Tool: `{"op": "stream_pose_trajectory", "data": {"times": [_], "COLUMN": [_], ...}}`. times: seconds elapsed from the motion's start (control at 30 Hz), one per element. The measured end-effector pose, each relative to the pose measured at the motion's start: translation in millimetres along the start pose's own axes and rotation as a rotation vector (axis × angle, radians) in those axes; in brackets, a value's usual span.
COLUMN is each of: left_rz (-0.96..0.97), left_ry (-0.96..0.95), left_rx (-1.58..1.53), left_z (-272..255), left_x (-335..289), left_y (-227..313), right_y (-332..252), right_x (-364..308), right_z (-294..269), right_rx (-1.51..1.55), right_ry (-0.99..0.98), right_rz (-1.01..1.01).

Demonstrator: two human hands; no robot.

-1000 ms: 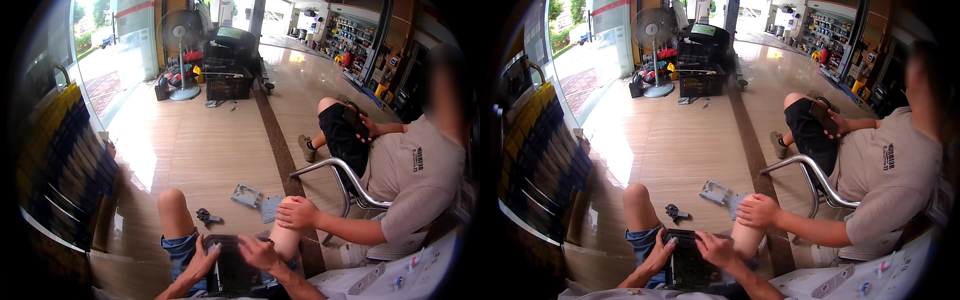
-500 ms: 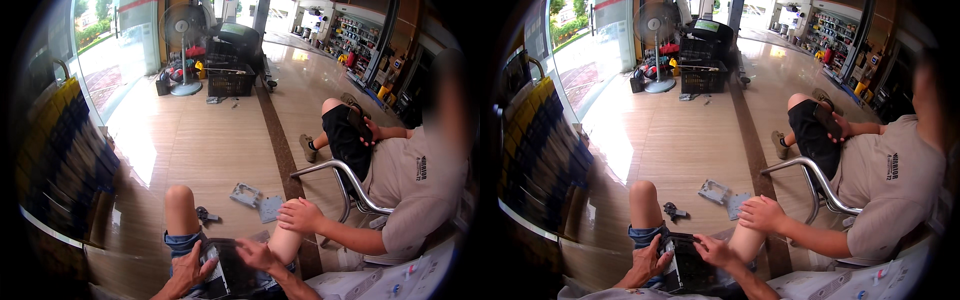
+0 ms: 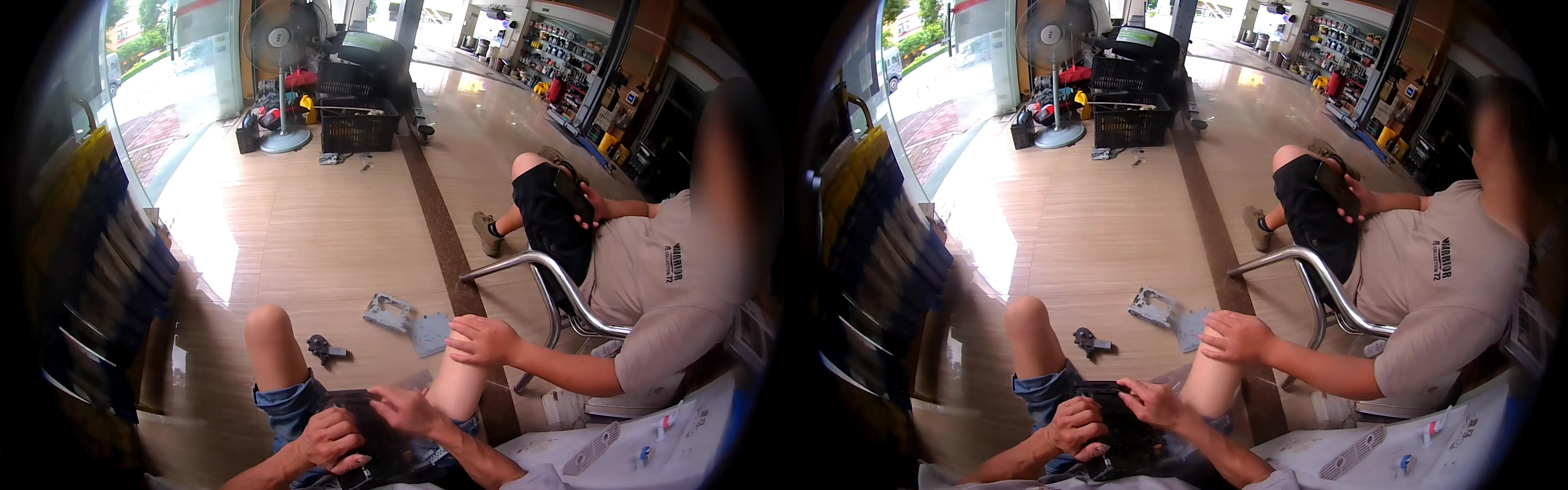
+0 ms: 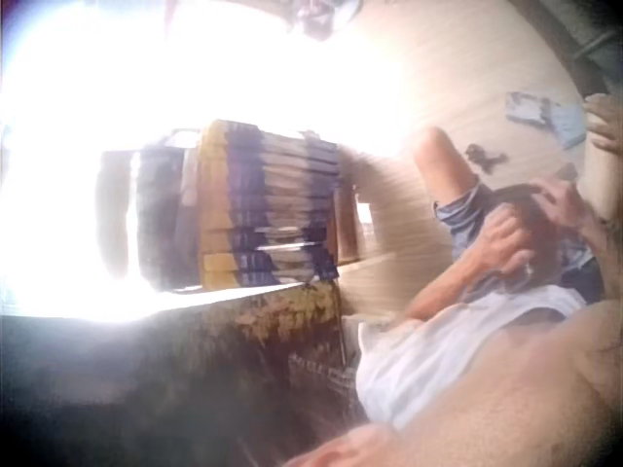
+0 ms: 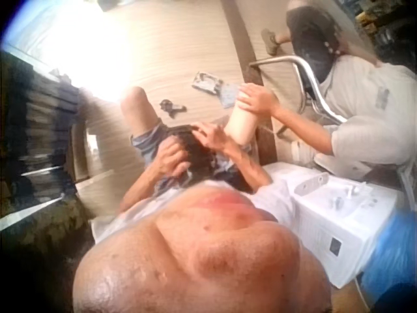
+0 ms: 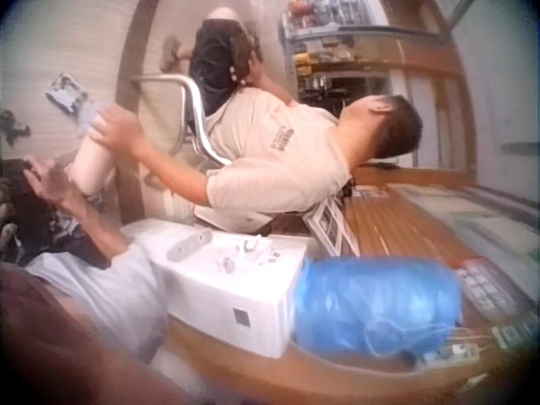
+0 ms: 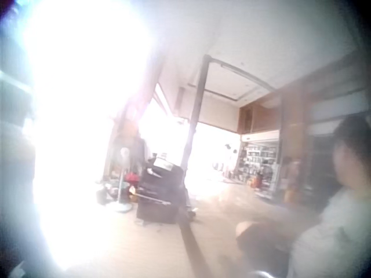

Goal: The person sits on the floor and uses a screwdriver to remove screws from the casing of a small electronic device. They disassemble the unit to expose the internal circuit board, inspect the components, and then reassemble the casing by screwing it back together.

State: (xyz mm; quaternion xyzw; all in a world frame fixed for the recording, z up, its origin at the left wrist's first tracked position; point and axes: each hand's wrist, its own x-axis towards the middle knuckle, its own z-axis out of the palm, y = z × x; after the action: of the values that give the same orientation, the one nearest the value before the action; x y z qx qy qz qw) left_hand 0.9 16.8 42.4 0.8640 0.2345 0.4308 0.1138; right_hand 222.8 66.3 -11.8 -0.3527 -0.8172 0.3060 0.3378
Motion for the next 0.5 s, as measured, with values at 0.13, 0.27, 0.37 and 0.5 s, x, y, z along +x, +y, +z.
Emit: {"op": "stream_pose_trajectory", "data": {"times": [0.13,0.27,0.37,0.5], "left_rz": [0.036,0.065,0.127,0.167], "left_ry": [-0.147,-0.155,-0.183,-0.158], "left_rx": [-0.194,-0.256,-0.284,-0.334], "left_z": [8,8,8,9], "left_x": [15,19,28,58], "left_y": [-14,-20,-21,-25], "right_y": [6,1,1,-5], "right_x": [-5,0,0,1], "right_z": [-2,-8,-14,-29], "right_rx": [0.042,0.067,0.090,0.052], "right_ry": [0.015,0.021,0.052,0.060], "right_rz": [0.075,0.069,0.047,0.136]}}
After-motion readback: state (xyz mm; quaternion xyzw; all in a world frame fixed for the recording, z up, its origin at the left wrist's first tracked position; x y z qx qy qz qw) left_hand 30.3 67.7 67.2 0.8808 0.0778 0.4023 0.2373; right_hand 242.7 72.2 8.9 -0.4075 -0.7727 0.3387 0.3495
